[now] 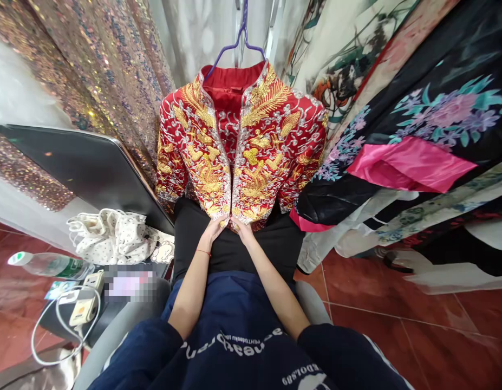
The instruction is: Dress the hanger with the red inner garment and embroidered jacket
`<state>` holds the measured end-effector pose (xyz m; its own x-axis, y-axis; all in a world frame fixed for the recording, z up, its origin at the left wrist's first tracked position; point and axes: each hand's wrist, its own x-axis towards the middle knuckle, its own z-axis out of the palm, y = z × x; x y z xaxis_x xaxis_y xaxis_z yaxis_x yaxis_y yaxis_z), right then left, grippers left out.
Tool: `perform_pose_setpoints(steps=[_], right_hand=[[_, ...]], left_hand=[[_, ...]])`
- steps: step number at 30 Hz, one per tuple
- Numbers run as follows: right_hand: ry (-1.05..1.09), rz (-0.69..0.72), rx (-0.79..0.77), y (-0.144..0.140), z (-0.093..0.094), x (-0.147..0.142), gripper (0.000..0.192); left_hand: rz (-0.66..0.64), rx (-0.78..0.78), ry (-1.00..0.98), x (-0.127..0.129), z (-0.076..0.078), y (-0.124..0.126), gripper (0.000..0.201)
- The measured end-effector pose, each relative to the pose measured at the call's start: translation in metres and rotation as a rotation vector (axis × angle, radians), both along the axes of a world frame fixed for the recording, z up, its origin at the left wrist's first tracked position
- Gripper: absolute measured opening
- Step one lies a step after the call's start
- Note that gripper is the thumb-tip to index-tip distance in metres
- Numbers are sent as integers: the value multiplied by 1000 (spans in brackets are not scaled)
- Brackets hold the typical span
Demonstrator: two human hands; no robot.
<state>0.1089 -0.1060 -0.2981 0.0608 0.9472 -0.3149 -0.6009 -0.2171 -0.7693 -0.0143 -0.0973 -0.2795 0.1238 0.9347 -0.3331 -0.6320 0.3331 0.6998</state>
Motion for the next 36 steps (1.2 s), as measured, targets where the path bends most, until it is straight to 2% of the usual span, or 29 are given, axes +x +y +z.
perform_pose_setpoints(steps=[10, 18, 26, 29, 33, 36], right_hand=[[32, -2, 51, -2, 1, 1, 57], [61, -49, 72, -5, 10, 1, 62], [76, -144, 69, -4, 25, 8, 66], [77, -121, 22, -4, 26, 14, 61], [70, -40, -76, -5, 23, 16, 44], [74, -37, -129, -5, 22, 15, 36]], left_hand=[[-29, 31, -4, 2, 5, -5, 51], [-32, 56, -34, 5, 7, -7, 54], [23, 17, -20, 30, 19, -10, 51], [77, -18, -10, 36, 17, -8, 44], [142, -51, 7, 36, 12, -6, 40], [158, -51, 19, 37, 7, -6, 40]])
